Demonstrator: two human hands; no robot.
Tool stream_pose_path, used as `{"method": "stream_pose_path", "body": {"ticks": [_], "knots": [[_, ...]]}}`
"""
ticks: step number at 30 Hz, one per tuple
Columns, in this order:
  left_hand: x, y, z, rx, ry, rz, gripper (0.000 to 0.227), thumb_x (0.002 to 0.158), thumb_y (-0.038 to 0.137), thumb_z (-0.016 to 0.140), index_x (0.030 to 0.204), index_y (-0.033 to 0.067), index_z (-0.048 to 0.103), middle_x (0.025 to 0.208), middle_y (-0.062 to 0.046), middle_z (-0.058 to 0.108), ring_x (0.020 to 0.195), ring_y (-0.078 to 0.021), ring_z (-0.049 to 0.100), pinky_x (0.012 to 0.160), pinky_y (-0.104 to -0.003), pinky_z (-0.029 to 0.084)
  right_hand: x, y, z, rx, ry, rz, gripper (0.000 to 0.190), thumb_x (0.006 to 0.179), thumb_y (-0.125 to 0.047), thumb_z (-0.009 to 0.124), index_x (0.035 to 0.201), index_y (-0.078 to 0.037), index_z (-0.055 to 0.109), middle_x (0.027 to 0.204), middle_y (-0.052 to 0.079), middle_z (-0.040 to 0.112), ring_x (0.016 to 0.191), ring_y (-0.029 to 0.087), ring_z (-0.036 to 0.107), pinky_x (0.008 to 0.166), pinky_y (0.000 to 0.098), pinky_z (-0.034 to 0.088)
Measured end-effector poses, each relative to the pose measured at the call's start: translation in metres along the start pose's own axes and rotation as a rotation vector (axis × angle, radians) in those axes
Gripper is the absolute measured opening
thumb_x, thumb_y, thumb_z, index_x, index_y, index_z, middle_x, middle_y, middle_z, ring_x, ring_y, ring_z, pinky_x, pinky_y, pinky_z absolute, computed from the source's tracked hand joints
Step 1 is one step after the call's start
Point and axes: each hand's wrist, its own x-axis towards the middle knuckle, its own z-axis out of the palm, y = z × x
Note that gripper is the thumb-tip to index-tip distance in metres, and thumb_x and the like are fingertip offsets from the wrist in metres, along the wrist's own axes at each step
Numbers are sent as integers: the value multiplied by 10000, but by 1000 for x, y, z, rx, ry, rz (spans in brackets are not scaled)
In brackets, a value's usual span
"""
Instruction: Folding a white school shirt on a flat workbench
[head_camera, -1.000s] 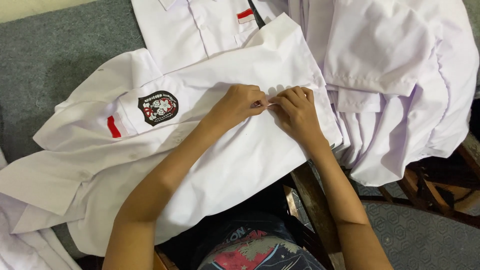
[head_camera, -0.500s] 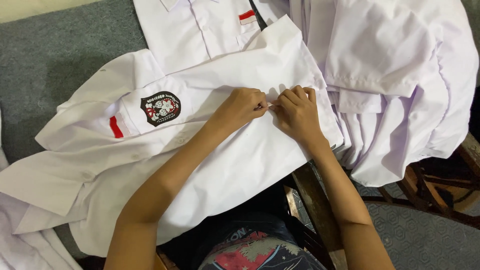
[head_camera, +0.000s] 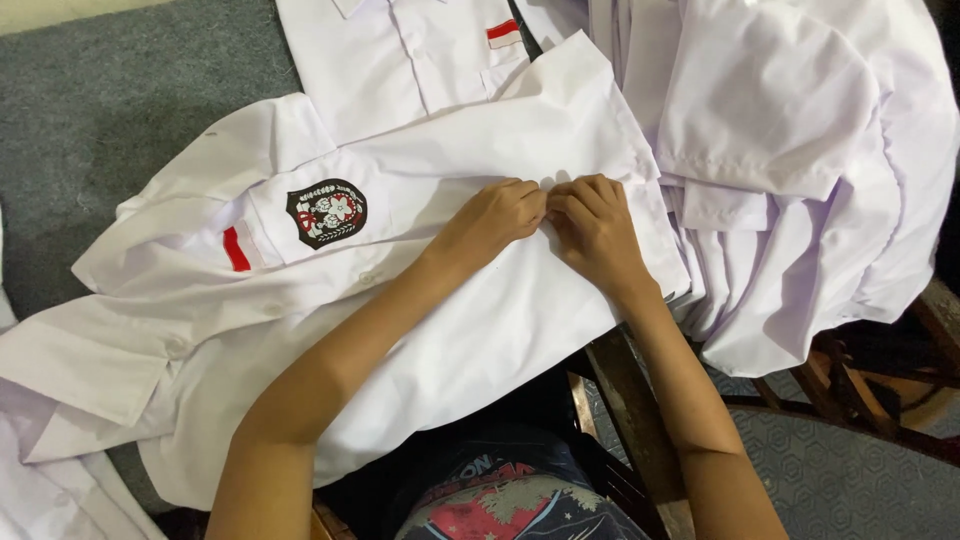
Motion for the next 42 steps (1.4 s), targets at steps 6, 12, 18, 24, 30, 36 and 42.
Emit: {"method": "stream_pose_path", "body": {"ticks": [6, 12, 18, 24, 30, 36, 42], "knots": [[0, 0, -7, -128, 2, -116, 200, 944, 54, 670, 838, 81, 503, 647, -47, 535, 609, -210, 633, 558, -298, 520, -6, 3, 5, 42, 7, 1, 101, 877, 25, 762, 874, -67, 719, 880, 59, 705, 845, 240, 589, 789, 348, 435], [-1, -5, -3, -50, -89, -196, 153, 935, 158, 722, 974, 88, 592, 753, -67, 652, 720, -210, 701, 651, -302, 575, -1, -7, 0, 6, -60, 58, 62, 913, -6, 728, 907, -68, 725, 909, 64, 681, 932, 240, 555, 863, 362, 425], [-5, 0, 0, -114, -136, -318, 113, 928, 165, 704, 906, 63, 660, 715, -91, 614, 697, -261, 689, 622, -350, 567, -1, 7, -6, -28, -204, 133, 41, 895, -32, 756, 934, -32, 744, 880, 99, 675, 919, 262, 582, 945, 451, 453], [-7, 15, -3, -156, -134, -395, 44, 948, 100, 664, 934, 59, 663, 757, -89, 581, 740, -267, 684, 669, -348, 569, 6, -2, -16, 51, -259, 167, 33, 913, -39, 769, 925, -20, 745, 869, 111, 690, 908, 267, 624, 927, 413, 476], [-8, 19, 1, 227, -80, -179, 170, 849, 26, 761, 810, 81, 604, 696, -19, 556, 662, -172, 643, 640, -277, 568, -6, 8, 0, -62, -331, 186, 67, 935, -96, 750, 964, -43, 719, 901, 63, 642, 974, 235, 577, 958, 399, 423], [-11, 11, 19, 196, -17, -167, 180, 833, -3, 753, 812, 99, 607, 696, 1, 551, 658, -167, 642, 642, -284, 571, -9, 2, 7, -109, -319, 153, 107, 971, -144, 704, 906, -77, 652, 876, 28, 579, 980, 219, 540, 977, 393, 394], [-8, 15, 17, 151, 18, -343, 224, 829, 93, 783, 904, 89, 572, 715, -24, 560, 631, -201, 660, 609, -316, 578, -14, 3, 14, -159, -238, 99, 53, 992, -109, 644, 955, -84, 615, 920, 28, 550, 1013, 223, 518, 986, 416, 369]]}}
